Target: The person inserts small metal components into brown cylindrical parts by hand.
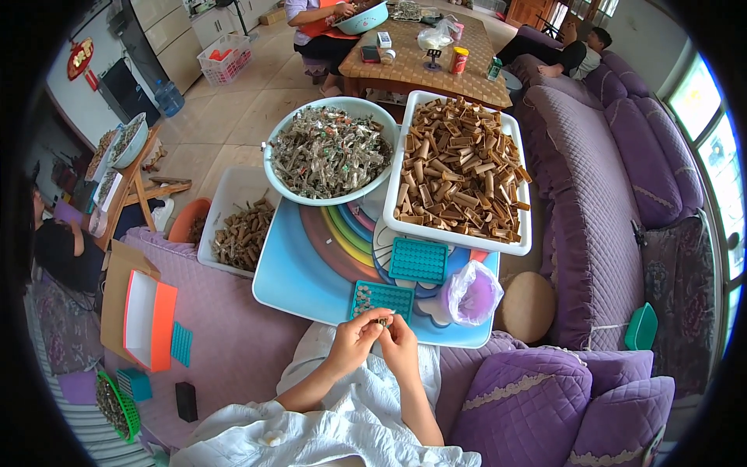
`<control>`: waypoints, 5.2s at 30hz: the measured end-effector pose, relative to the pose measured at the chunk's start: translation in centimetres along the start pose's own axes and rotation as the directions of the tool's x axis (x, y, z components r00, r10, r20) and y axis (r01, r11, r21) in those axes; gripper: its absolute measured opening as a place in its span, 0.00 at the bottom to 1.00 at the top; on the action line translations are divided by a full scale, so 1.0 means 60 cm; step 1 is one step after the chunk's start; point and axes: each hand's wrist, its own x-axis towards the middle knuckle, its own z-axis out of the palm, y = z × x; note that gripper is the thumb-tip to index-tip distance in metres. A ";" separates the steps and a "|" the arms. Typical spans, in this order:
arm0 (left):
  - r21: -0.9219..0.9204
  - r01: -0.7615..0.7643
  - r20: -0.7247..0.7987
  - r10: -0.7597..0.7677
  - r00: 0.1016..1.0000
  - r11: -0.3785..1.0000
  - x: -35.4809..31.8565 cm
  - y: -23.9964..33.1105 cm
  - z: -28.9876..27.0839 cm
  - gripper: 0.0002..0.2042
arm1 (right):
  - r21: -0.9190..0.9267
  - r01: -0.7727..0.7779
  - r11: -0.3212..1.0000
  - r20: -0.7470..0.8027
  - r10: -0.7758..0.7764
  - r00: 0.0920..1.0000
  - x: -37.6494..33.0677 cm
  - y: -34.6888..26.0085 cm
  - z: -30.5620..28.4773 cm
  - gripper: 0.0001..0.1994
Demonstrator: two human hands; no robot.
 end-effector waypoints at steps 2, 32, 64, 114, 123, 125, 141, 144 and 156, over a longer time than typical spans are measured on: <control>-0.086 0.027 -0.006 -0.027 1.000 0.996 -0.001 0.001 -0.001 0.11 | 0.041 -0.043 0.998 0.038 0.041 0.998 -0.002 -0.004 0.001 0.02; -0.623 0.145 -0.195 -0.332 0.923 0.768 0.000 -0.089 -0.127 0.19 | -0.613 0.239 0.753 0.166 -0.173 0.971 0.093 0.056 -0.012 0.11; -0.644 0.303 0.114 -0.303 0.946 0.702 -0.024 -0.056 -0.117 0.16 | -0.401 0.722 0.564 0.306 -0.661 0.686 0.036 -0.035 0.064 0.10; -0.591 0.324 -0.042 -0.430 0.902 0.739 -0.022 -0.073 -0.106 0.10 | -0.741 0.409 0.533 0.323 -0.250 0.913 0.063 0.107 0.006 0.07; -0.541 0.306 -0.024 -0.378 0.925 0.783 -0.019 -0.074 -0.099 0.10 | -0.661 0.344 0.667 0.221 -0.266 0.938 0.062 0.091 -0.004 0.07; -0.526 0.304 -0.017 -0.367 0.930 0.794 -0.019 -0.073 -0.096 0.10 | -0.611 0.315 0.726 0.161 -0.275 0.948 0.059 0.076 -0.005 0.08; -0.402 0.373 0.089 -0.370 0.925 0.836 -0.018 -0.050 -0.065 0.13 | -0.442 0.708 0.551 0.207 -0.705 0.679 0.016 -0.007 0.019 0.12; -0.403 0.347 0.058 -0.355 0.933 0.847 -0.020 -0.060 -0.066 0.12 | -0.488 0.672 0.557 0.230 -0.661 0.714 0.016 -0.007 0.021 0.12; -0.499 0.356 -0.166 -0.490 0.856 0.790 -0.025 -0.092 -0.127 0.08 | -0.185 0.206 0.961 0.204 -0.167 0.965 0.040 0.033 0.032 0.09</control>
